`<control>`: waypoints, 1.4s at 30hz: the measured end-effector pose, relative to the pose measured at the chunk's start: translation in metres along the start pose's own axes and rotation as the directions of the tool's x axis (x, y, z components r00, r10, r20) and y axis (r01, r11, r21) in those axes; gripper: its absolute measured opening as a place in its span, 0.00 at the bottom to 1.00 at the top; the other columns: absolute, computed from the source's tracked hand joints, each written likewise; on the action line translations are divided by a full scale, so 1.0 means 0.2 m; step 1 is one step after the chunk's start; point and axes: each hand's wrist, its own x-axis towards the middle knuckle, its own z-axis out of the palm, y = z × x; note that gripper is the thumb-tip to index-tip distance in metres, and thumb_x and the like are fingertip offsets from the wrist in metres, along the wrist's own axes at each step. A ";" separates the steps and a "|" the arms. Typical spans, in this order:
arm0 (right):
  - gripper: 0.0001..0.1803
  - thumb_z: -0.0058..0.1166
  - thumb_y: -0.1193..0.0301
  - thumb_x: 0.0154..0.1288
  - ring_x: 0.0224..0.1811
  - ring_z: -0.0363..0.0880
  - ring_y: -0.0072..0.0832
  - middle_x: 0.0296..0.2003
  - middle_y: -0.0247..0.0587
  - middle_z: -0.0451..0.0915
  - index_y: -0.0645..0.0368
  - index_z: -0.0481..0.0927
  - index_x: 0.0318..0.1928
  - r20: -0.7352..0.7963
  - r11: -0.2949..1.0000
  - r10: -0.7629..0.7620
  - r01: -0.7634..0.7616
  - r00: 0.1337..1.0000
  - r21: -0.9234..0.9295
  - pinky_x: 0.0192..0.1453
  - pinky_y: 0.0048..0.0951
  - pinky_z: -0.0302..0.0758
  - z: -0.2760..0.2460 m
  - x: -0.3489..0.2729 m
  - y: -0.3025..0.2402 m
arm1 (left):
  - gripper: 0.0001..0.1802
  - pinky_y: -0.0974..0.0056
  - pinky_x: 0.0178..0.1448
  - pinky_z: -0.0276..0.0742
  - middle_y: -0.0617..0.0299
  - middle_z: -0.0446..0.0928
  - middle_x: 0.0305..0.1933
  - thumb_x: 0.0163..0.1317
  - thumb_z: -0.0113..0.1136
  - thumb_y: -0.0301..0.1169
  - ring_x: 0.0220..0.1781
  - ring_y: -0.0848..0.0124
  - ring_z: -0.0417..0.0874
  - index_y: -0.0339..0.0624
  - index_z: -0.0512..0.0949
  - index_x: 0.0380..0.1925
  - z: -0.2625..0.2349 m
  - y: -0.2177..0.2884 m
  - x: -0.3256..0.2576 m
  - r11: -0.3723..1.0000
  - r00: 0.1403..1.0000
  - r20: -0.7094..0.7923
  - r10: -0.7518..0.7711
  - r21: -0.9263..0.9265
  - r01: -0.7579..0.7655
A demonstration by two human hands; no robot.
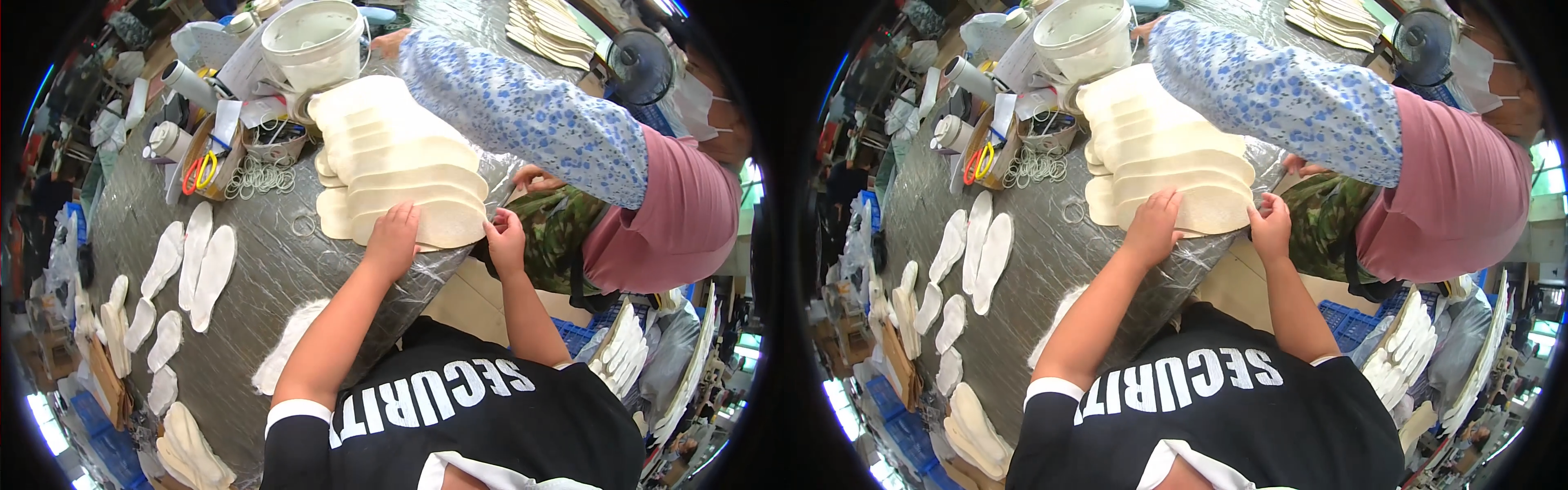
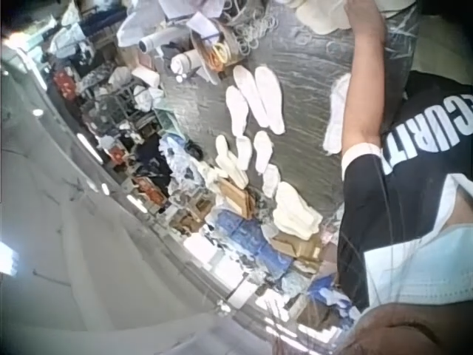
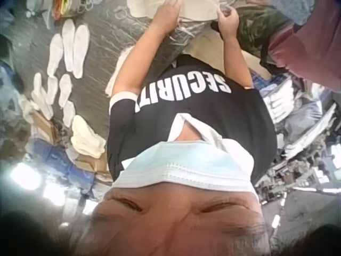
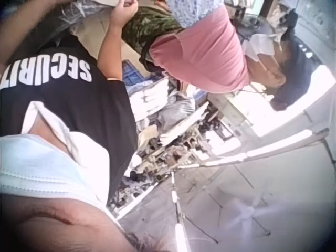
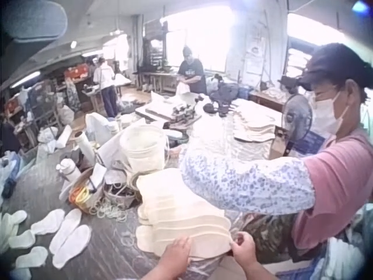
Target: Pair and inspect shoe insoles at a manufacturing station.
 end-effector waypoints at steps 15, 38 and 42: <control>0.20 0.48 0.58 0.68 0.50 0.75 0.43 0.47 0.49 0.78 0.63 0.79 0.46 0.236 0.946 -0.314 0.323 0.919 0.003 0.56 0.36 0.69 -0.02 0.10 -0.02 | 0.07 0.61 0.33 0.72 0.54 0.76 0.43 0.50 0.54 0.30 0.37 0.63 0.76 0.43 0.71 0.30 0.02 0.17 -0.32 0.960 0.997 0.043 0.066 0.270 -0.075; 0.11 0.53 0.79 0.64 0.37 0.76 0.18 0.36 0.33 0.76 0.63 0.74 0.48 0.891 0.874 -0.196 -0.339 0.410 0.348 0.42 0.21 0.76 0.57 -0.64 -0.61 | 0.40 0.59 0.51 0.75 0.45 0.73 0.51 0.39 0.74 0.30 0.49 0.52 0.79 0.38 0.63 0.54 -0.72 0.30 -1.27 0.523 0.555 0.067 -0.829 -0.258 0.812; 0.11 0.49 0.71 0.69 0.29 0.75 0.19 0.31 0.37 0.77 0.65 0.75 0.46 0.917 0.844 0.088 -0.519 0.390 0.139 0.33 0.22 0.75 0.63 -0.74 -0.43 | 0.37 0.63 0.49 0.77 0.48 0.77 0.47 0.43 0.69 0.24 0.48 0.59 0.81 0.37 0.63 0.56 -0.81 0.20 -1.34 0.447 0.503 0.166 -0.848 -0.285 0.848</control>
